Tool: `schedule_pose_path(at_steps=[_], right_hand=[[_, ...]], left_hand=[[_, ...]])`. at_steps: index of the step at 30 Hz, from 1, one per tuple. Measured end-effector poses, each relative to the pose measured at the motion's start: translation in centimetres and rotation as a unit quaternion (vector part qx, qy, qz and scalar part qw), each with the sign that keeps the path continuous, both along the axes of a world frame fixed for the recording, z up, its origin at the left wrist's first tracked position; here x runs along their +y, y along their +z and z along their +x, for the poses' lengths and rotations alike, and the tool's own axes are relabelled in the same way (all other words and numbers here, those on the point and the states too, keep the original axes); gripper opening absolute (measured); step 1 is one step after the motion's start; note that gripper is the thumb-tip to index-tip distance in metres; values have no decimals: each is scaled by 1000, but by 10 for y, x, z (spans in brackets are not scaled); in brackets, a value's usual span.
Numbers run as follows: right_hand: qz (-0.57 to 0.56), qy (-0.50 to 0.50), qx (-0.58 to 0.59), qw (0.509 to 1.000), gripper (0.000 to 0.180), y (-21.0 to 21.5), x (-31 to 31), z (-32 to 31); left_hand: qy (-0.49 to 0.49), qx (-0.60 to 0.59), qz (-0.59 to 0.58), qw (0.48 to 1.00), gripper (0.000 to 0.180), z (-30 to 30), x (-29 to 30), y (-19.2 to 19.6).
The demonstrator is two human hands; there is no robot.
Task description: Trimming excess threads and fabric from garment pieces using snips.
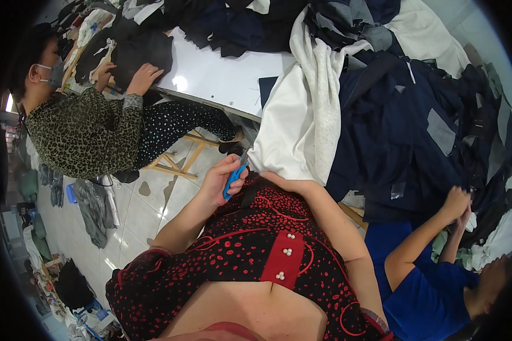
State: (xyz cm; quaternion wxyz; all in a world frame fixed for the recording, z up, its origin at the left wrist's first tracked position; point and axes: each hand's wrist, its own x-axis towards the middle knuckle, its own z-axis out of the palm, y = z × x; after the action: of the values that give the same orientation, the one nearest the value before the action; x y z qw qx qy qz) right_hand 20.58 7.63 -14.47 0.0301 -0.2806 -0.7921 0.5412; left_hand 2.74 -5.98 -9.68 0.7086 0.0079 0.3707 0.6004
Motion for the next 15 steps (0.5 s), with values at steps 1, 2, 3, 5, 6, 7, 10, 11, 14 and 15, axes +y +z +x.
schedule_pose_path(at_steps=[1, 2, 3, 5, 6, 7, 10, 11, 14, 15], right_hand=[[113, 61, -29, 991, 67, 2, 2, -1], [223, 120, -58, 966, 64, 2, 3, 0], [195, 129, -82, 969, 62, -18, 8, 13], [182, 58, -3, 982, 57, -62, 10, 46], [45, -4, -24, 999, 55, -58, 16, 50], [-99, -67, -43, 992, 52, -44, 13, 51], [-385, -85, 135, 909, 33, 32, 18, 39], [-450, -78, 225, 861, 30, 45, 15, 34], [-540, -46, 324, 776, 33, 50, 7, 22], [-571, -39, 321, 755, 35, 52, 4, 19]], left_hand=[[14, 7, -3, 1000, 14, 1, 0, 1], [107, 22, -8, 994, 15, -8, -1, 5], [186, 37, -12, 982, 15, -28, -1, 11], [247, 134, 138, 950, 22, -75, -4, 47], [217, 163, 134, 953, 23, -75, -2, 65], [186, 195, 124, 955, 26, -73, -6, 76], [76, 137, 118, 981, 32, -47, 4, 48], [17, 126, 75, 989, 31, -37, 13, 39], [-113, 24, 46, 992, 24, 3, 36, 11], [-105, -16, 32, 994, 23, 16, 44, 6]])
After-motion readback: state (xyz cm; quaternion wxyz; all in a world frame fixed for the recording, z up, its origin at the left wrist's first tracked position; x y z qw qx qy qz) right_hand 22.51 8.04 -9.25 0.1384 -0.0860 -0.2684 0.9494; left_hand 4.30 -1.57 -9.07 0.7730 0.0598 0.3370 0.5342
